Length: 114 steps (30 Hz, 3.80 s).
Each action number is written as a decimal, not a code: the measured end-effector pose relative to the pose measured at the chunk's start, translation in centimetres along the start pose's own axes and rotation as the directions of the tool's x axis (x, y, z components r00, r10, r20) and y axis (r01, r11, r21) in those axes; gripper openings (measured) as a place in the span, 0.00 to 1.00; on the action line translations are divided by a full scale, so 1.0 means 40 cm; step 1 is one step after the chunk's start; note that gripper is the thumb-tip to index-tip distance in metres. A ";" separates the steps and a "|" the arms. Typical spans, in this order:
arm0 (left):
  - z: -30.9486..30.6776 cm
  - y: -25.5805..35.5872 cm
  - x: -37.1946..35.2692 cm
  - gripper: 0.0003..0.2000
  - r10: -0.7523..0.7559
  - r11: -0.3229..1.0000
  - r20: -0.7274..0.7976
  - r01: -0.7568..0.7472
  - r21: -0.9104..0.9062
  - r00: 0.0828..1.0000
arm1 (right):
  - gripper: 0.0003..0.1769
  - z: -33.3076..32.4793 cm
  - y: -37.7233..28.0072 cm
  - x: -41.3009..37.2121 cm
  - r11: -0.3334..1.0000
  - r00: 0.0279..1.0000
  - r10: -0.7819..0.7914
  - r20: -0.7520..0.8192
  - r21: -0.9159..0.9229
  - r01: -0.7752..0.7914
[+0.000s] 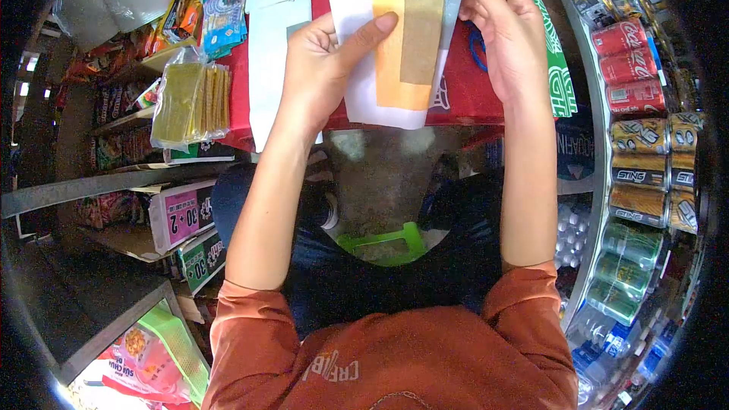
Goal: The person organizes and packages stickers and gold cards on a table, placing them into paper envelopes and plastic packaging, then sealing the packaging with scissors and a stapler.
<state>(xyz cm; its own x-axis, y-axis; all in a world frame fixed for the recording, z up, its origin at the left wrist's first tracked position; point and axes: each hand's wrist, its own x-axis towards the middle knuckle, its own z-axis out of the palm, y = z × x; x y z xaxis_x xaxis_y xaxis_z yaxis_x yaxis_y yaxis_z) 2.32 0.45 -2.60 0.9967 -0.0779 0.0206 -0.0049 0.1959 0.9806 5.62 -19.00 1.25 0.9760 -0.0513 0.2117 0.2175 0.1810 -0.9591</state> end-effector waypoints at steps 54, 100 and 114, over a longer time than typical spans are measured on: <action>0.008 0.018 -0.006 0.25 0.119 0.943 -0.094 -0.142 -0.300 0.988 | 0.13 0.047 -0.018 -0.050 0.993 0.983 -0.113 0.141 0.029 0.110; 0.031 -0.004 -0.003 0.15 0.091 0.924 -0.209 -0.161 -0.347 0.974 | 0.17 0.089 0.034 -0.054 0.984 0.991 0.022 0.133 0.173 -0.045; 0.030 0.002 -0.011 0.14 0.121 0.959 -0.144 -0.153 -0.238 0.982 | 0.17 0.083 0.011 -0.051 0.992 1.000 -0.003 0.010 0.128 0.002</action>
<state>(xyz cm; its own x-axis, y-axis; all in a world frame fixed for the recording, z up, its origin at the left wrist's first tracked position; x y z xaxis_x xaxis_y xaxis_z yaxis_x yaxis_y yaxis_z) 1.76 -0.67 -2.29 0.9899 0.0877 0.1112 -0.1385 0.4329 0.8907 3.74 -15.54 1.03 0.9753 -0.0423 0.2167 0.2192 0.3053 -0.9267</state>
